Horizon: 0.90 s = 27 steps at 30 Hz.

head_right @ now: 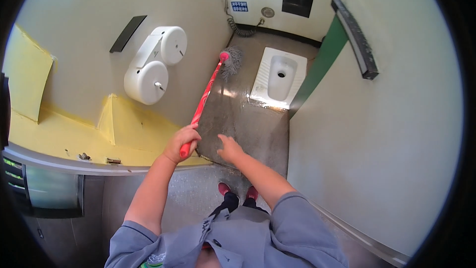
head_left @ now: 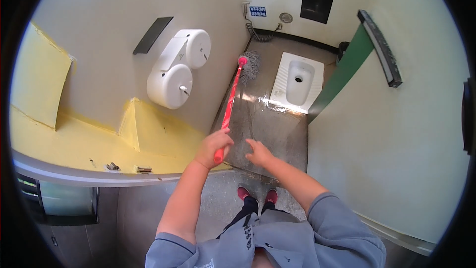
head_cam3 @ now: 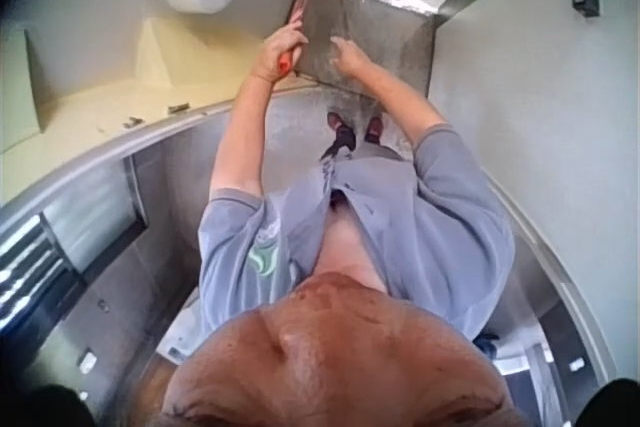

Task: Cleaning a squat toilet and a standard toilet in a public restroom using a mop and hose.

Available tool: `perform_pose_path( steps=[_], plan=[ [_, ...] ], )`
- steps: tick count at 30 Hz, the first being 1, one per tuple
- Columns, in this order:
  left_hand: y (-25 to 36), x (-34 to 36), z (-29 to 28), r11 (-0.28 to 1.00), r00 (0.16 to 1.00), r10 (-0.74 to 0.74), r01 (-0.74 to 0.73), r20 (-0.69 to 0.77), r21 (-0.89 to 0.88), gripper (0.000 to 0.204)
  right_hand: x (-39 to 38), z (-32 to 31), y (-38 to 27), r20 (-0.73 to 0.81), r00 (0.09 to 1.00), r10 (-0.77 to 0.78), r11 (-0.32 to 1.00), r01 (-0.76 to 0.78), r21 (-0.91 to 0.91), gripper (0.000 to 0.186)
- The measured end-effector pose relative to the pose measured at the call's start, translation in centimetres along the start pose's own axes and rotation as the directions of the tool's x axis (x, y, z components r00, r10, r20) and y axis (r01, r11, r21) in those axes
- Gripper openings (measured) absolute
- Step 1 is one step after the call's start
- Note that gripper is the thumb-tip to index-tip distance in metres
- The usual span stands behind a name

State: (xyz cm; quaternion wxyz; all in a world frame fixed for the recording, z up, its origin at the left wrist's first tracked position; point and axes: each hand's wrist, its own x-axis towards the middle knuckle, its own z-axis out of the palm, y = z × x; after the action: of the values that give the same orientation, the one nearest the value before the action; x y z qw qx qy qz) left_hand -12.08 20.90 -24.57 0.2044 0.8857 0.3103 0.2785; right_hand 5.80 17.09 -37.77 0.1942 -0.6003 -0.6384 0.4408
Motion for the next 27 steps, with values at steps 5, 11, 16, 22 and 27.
perform_pose_path(
  steps=[5, 11, 16, 22, 27],
  plan=[
    [2.2, 3.7, -0.6, 0.994, 0.983, -0.101, 0.095, -0.155, -0.050, 0.012, -2.8, -2.3, 2.8, -0.066, 0.994, 0.093, 0.994, -0.088, 0.066, 0.060],
    [9.2, -0.8, -6.6, 0.981, 0.939, -0.187, 0.166, -0.288, -0.098, 0.010, -3.3, -8.0, 2.9, -0.127, 0.989, 0.078, 0.988, -0.060, 0.143, 0.058],
    [19.1, -7.0, -15.3, 0.908, 0.857, -0.413, 0.360, -0.307, -0.217, 0.011, -3.6, -13.1, -0.3, -0.072, 0.997, 0.018, 0.978, -0.003, 0.207, 0.056],
    [28.4, -12.7, -21.4, 0.869, 0.756, -0.494, 0.420, -0.430, -0.260, 0.012, -2.2, -13.1, -0.9, -0.075, 0.996, 0.054, 0.929, -0.022, 0.368, 0.052],
    [32.3, -17.4, -22.5, 0.875, 0.656, -0.455, 0.455, -0.603, -0.165, 0.022, -3.1, -7.0, -0.6, 0.147, 0.988, -0.051, 0.969, 0.013, 0.246, 0.050]
  ],
)
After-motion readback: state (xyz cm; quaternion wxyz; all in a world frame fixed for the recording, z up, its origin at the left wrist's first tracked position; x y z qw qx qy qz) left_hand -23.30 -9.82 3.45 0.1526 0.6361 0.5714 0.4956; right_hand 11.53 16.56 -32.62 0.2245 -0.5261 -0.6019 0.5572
